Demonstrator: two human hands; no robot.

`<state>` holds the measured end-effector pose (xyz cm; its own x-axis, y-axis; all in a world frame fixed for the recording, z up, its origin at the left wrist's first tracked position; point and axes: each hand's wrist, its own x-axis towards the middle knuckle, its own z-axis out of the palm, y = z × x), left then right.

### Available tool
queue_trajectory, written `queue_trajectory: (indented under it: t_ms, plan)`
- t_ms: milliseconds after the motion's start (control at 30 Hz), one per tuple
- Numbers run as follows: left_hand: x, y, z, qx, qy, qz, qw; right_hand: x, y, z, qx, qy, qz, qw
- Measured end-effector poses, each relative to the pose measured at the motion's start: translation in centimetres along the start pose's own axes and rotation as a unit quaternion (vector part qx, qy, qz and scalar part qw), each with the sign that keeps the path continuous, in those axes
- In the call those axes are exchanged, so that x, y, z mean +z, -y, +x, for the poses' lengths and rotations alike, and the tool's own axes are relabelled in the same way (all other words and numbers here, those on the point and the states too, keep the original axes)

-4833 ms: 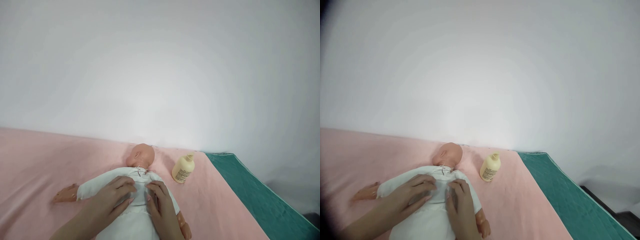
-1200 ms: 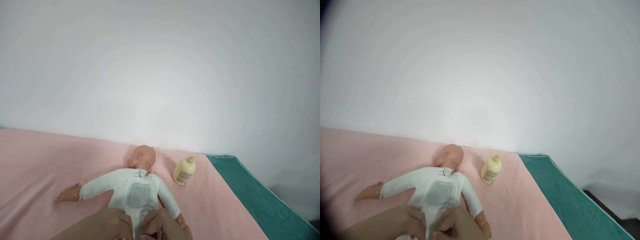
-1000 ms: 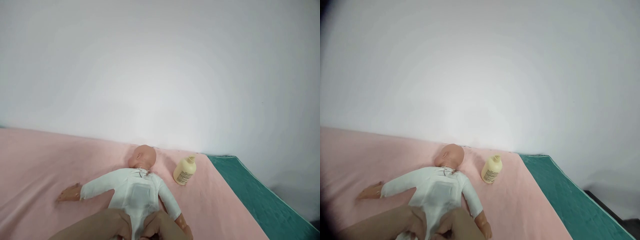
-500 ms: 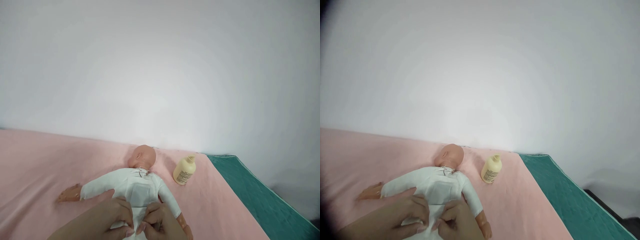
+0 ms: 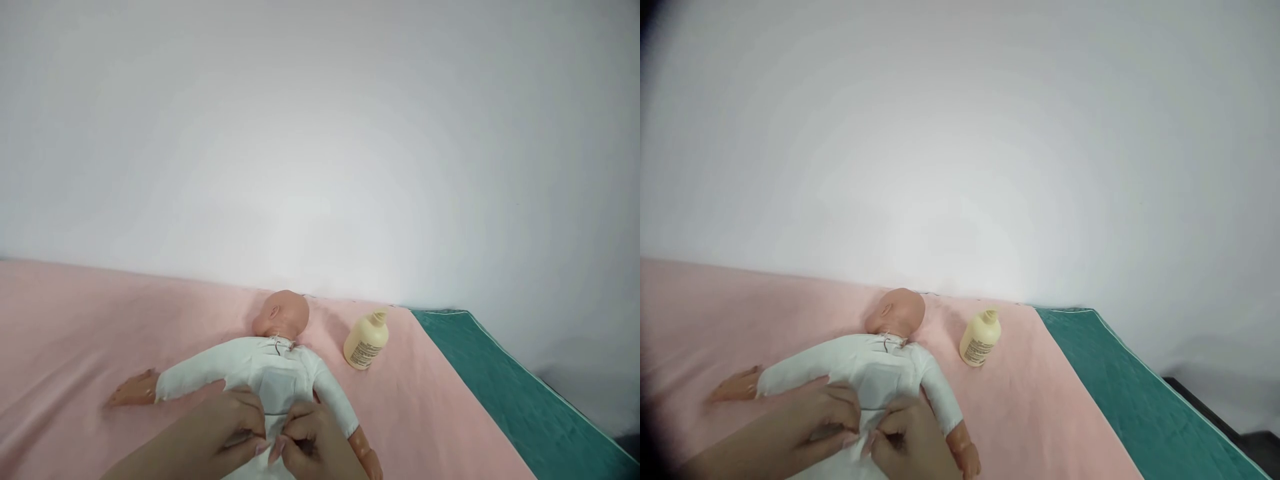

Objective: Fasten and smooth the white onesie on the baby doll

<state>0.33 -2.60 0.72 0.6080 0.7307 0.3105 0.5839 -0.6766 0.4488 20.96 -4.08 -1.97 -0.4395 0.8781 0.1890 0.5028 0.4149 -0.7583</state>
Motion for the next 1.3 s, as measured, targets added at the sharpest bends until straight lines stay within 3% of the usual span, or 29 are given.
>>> queue_trajectory:
  t_ms: [100, 533, 1000, 1300]
  plan:
    - [-0.5, 0.1, 0.4, 0.008, 0.06, -0.069, 0.996, -0.3, 0.4, 0.1, 0.006, -0.035, 0.007, 0.999]
    - [0.4, 0.9, 0.7, 0.001, 0.069, -0.117, 0.991, 0.0, 0.4, 0.6, 0.034, -0.023, 0.014, 0.999]
    - [-0.1, 0.6, 0.8, -0.019, 0.054, -0.092, 0.994, -0.2, 0.4, 0.6, 0.026, -0.08, -0.017, 0.996]
    - [0.3, 1.0, 0.9, -0.014, 0.061, -0.1, 0.993, -0.1, 0.2, 0.7, 0.032, -0.08, -0.02, 0.996]
